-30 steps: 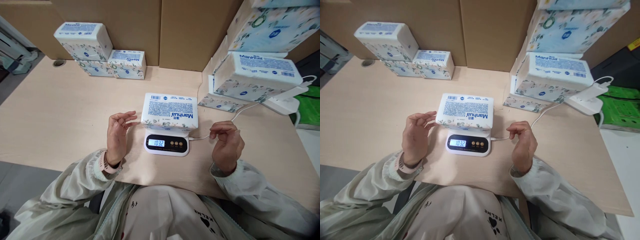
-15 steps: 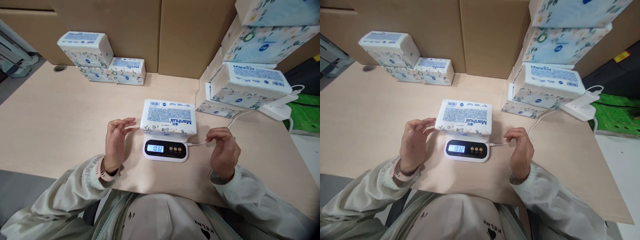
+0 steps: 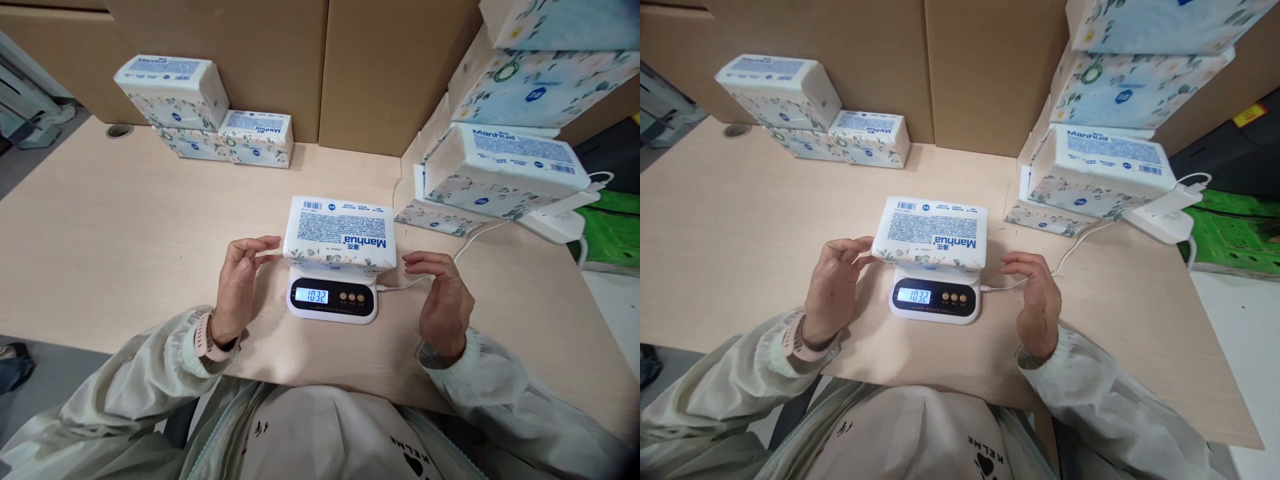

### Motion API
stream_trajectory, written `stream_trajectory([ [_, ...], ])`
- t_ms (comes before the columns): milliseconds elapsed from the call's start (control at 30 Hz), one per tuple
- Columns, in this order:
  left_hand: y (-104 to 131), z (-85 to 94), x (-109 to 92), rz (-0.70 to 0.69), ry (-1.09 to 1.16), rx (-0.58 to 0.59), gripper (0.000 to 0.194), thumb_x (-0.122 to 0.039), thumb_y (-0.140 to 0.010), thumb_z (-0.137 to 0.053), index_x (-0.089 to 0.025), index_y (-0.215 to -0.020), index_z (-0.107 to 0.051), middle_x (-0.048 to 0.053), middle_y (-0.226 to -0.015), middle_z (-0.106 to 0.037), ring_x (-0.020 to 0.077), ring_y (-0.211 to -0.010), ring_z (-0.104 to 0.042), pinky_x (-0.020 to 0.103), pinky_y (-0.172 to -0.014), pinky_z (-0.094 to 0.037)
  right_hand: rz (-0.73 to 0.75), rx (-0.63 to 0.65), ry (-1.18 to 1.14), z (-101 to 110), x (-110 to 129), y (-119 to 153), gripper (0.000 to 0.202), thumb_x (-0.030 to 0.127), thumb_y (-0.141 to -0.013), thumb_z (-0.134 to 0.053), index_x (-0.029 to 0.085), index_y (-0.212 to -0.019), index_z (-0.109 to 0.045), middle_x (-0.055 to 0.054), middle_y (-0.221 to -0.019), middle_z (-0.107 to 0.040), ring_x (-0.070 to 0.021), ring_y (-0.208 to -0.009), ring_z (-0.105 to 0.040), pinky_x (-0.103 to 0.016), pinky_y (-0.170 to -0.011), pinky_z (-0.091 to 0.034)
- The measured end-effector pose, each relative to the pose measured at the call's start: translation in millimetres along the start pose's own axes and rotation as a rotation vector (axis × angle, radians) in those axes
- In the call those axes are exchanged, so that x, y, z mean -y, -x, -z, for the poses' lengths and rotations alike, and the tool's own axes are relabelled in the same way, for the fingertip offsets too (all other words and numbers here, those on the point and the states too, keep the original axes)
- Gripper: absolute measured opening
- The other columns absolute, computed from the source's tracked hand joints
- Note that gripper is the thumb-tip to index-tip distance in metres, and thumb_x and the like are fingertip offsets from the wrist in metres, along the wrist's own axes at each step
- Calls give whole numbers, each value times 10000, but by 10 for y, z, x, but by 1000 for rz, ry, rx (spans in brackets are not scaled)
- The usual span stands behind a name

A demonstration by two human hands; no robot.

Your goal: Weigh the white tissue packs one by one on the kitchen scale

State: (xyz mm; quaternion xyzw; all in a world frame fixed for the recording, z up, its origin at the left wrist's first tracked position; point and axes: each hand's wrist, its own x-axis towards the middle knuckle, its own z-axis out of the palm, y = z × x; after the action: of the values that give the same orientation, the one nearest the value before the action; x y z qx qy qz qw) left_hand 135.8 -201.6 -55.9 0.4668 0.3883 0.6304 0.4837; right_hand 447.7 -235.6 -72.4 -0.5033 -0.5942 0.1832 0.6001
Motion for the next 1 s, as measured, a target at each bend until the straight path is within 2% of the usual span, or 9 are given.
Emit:
stream_trajectory([
  [167, 51, 8, 6, -13, -58, 36, 394, -583, -984, -736, -214, -1117, -776, 133, -1274, -768, 279, -1253, -726, 417, -999, -656, 26, 13, 36, 6, 32, -9, 481, 444, -1123, -386, 242, -968, -793, -93, -1079, -777, -291, -1060, -728, -528, -1011, -537],
  [267, 86, 21, 12, -26, -82, 130, 388, -500, -1018, -728, -246, -1309, -766, 130, -1424, -721, 283, -1333, -702, 460, -1120, -634, 46, 100, 65, 21, 38, -5, 422, 418, -1128, -400, 257, -1134, -790, -88, -1215, -777, -284, -1182, -721, -522, -1064, -545],
  [333, 90, 21, 12, -16, -95, 250, 499, -456, -1003, -762, -289, -1470, -702, 134, -1555, -647, 315, -1434, -648, 523, -1206, -591, 49, 199, 64, 16, 43, -4, 379, 411, -1119, -446, 275, -1327, -732, -93, -1375, -740, -287, -1320, -683, -533, -1129, -534],
  [433, 43, -6, -9, 3, -118, 394, 685, -374, -965, -814, -355, -1612, -589, 115, -1699, -515, 363, -1561, -537, 582, -1244, -558, 59, 324, 38, -48, 78, -39, 458, 389, -1086, -550, 299, -1534, -570, -112, -1551, -640, -293, -1412, -637, -545, -1146, -551],
  [533, -111, -65, -87, -19, -134, 379, 678, -346, -931, -855, -336, -1569, -626, 115, -1690, -524, 371, -1542, -558, 539, -1194, -607, 99, 371, 24, -214, 147, -197, 574, 381, -1037, -661, 310, -1577, -483, -124, -1574, -601, -283, -1332, -667, -511, -1043, -614],
  [633, -440, -138, -197, -68, -118, 251, 597, -429, -851, -935, -264, -1383, -721, 141, -1570, -624, 392, -1501, -588, 528, -1189, -601, 143, 341, -2, -503, 186, -550, 613, 452, -988, -737, 308, -1533, -496, -120, -1544, -604, -288, -1299, -661, -502, -1003, -634],
  [767, -1190, -143, -210, -149, -70, 63, 595, -518, -743, -1003, -252, -1193, -718, 139, -1411, -681, 418, -1556, -509, 539, -1216, -550, 131, 282, -92, -1088, 33, -1249, 608, 569, -958, -757, 326, -1457, -508, -87, -1514, -604, -292, -1310, -642, -539, -1079, -609],
  [900, -2006, 42, -20, -294, -219, -41, 678, -583, -698, -1020, -299, -1194, -654, 70, -1340, -676, 362, -1545, -498, 512, -1270, -473, 113, 325, -195, -1795, -338, -1897, 642, 606, -960, -748, 328, -1459, -457, -71, -1545, -574, -280, -1349, -622, -566, -1194, -550],
  [1000, -2330, 178, 66, -263, -476, -127, 723, -586, -772, -993, -288, -1280, -573, 10, -1333, -641, 291, -1588, -433, 467, -1345, -358, -25, 371, -202, -2258, -596, -2173, 701, 591, -950, -753, 264, -1475, -423, -101, -1521, -596, -295, -1363, -624, -620, -1267, -479],
])
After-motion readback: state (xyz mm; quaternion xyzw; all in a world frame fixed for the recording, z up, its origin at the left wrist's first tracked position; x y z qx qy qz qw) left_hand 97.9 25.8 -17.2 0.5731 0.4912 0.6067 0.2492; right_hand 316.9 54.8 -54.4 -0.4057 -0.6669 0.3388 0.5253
